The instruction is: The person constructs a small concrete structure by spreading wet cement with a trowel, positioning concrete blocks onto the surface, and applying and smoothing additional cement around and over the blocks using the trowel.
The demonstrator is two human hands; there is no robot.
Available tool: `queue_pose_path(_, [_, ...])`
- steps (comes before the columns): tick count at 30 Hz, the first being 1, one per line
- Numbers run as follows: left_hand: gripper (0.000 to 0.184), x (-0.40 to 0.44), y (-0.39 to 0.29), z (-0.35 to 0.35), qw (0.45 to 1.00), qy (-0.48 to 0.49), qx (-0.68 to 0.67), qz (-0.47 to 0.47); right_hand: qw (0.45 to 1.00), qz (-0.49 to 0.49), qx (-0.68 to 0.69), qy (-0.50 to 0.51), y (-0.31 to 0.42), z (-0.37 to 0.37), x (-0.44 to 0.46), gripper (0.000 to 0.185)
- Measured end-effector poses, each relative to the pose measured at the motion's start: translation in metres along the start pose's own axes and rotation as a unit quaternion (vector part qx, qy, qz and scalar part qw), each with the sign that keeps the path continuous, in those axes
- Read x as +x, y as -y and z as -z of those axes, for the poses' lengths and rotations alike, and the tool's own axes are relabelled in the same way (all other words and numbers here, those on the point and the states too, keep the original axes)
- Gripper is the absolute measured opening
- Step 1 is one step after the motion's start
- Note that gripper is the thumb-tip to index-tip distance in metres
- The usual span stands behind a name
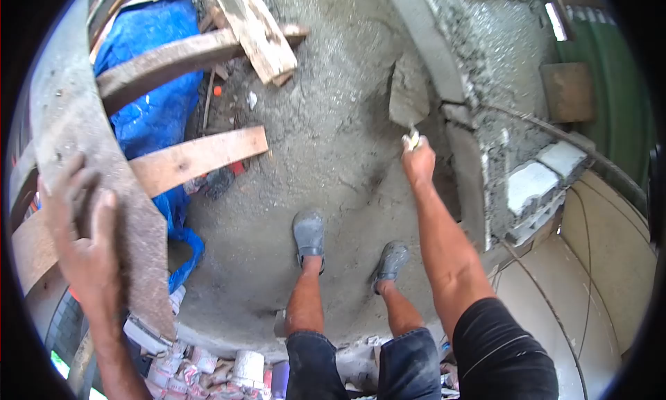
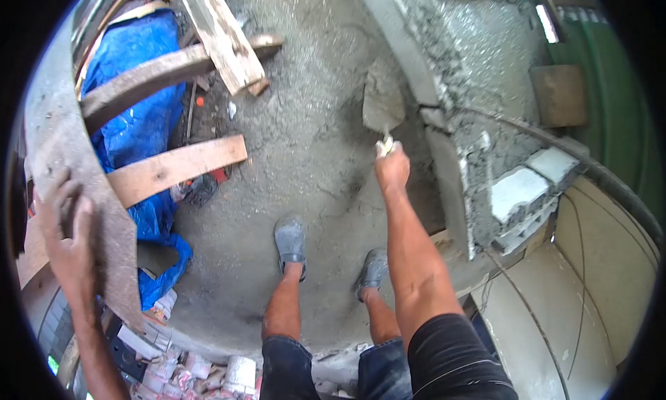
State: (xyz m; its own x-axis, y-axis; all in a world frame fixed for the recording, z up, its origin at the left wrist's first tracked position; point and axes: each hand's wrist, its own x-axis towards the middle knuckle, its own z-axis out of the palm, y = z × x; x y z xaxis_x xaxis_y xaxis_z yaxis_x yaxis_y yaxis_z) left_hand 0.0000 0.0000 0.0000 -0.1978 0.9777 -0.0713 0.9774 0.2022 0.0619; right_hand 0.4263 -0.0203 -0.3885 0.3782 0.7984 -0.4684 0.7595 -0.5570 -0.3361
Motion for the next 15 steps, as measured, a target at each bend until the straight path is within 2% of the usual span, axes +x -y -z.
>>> queue_pose_path(1, [0.029,-0.005,-0.001,-0.014,0.995,-0.013,0.088,-0.032,0.999,0.016,0.023,-0.019,0.005,0.001,-0.002,0.040])
queue_pose_path(2, [0.029,-0.009,-0.007,-0.029,0.993,-0.037,0.107,-0.039,0.998,0.025,0.050,-0.020,0.011,0.005,-0.005,0.038])
queue_pose_path(3, [0.030,0.009,-0.008,0.021,0.997,-0.008,0.072,-0.039,0.999,0.009,0.042,-0.010,0.037,0.081,-0.038,0.037])
queue_pose_path(6, [0.031,0.013,-0.013,0.033,0.998,-0.051,0.029,-0.033,0.995,-0.033,0.092,0.022,0.086,0.127,-0.043,0.039])
queue_pose_path(9, [0.035,0.015,-0.015,0.042,0.999,-0.035,-0.011,-0.023,0.986,-0.025,0.164,0.000,0.115,0.171,-0.035,0.039])
queue_pose_path(10, [0.035,0.015,-0.016,0.044,0.999,-0.042,-0.018,-0.017,0.983,-0.047,0.175,0.004,0.146,0.200,-0.037,0.041])
queue_pose_path(11, [0.036,0.015,-0.016,0.046,0.998,-0.048,-0.025,-0.012,0.971,-0.108,0.210,0.024,0.190,0.237,-0.042,0.042])
queue_pose_path(15, [0.037,0.017,-0.018,0.052,0.998,-0.045,-0.042,0.011,0.995,0.014,0.017,-0.101,0.250,0.297,0.038,0.037])
